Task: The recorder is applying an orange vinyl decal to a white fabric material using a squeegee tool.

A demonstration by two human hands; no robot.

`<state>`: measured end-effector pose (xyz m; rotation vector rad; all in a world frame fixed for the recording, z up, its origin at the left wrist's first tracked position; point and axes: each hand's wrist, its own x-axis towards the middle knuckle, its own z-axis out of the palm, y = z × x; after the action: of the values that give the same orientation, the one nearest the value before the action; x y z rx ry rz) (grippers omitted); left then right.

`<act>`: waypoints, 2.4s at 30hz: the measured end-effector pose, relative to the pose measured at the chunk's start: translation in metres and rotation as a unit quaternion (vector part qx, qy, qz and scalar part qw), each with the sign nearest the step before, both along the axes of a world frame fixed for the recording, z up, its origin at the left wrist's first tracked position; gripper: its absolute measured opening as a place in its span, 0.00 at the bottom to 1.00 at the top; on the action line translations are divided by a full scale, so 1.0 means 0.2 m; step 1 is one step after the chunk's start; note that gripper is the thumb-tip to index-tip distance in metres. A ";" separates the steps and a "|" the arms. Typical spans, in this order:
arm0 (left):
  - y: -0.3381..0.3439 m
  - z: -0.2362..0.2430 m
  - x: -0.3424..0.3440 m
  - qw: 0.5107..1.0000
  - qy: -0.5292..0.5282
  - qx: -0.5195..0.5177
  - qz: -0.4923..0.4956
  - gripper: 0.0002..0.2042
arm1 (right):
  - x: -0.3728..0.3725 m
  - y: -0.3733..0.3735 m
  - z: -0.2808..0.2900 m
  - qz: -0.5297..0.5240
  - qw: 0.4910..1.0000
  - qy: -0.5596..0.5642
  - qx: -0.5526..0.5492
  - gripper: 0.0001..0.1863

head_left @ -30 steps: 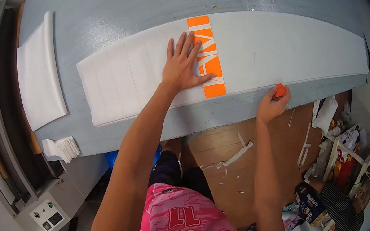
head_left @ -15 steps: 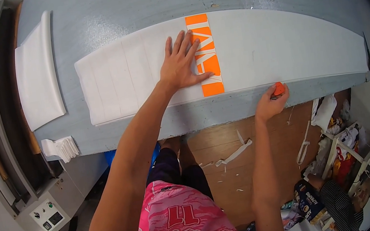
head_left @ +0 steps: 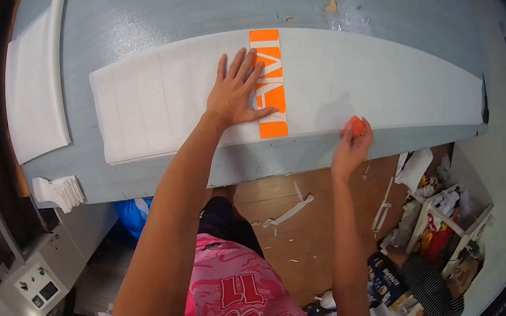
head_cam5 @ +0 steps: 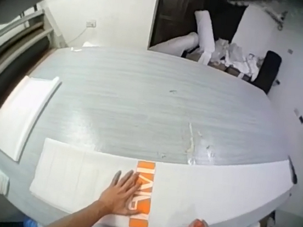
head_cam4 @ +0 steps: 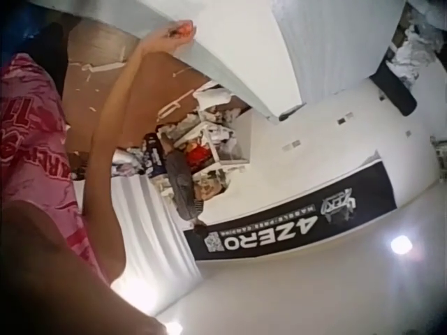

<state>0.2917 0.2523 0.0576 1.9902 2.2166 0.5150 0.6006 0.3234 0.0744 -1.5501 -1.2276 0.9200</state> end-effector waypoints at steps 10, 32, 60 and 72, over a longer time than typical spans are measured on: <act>0.05 0.05 0.00 0.999 -0.042 0.010 -0.011 0.51 | -0.81 0.47 0.14 0.277 0.954 -0.110 0.019 0.20; 0.10 0.06 -0.06 0.997 -0.060 -0.054 -0.010 0.52 | -1.09 0.65 0.12 0.369 0.893 -0.230 0.115 0.18; 0.08 0.03 -0.03 0.999 -0.045 -0.028 -0.009 0.53 | -0.70 0.24 0.19 0.379 0.886 -0.267 0.015 0.22; 0.06 0.00 0.01 1.000 -0.023 -0.018 -0.011 0.54 | -0.34 -0.16 0.25 0.370 0.888 -0.267 -0.048 0.21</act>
<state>0.2946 0.2637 0.0580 1.9627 2.1606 0.5090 0.5330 0.2915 0.1243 -1.4624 -2.3007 1.0580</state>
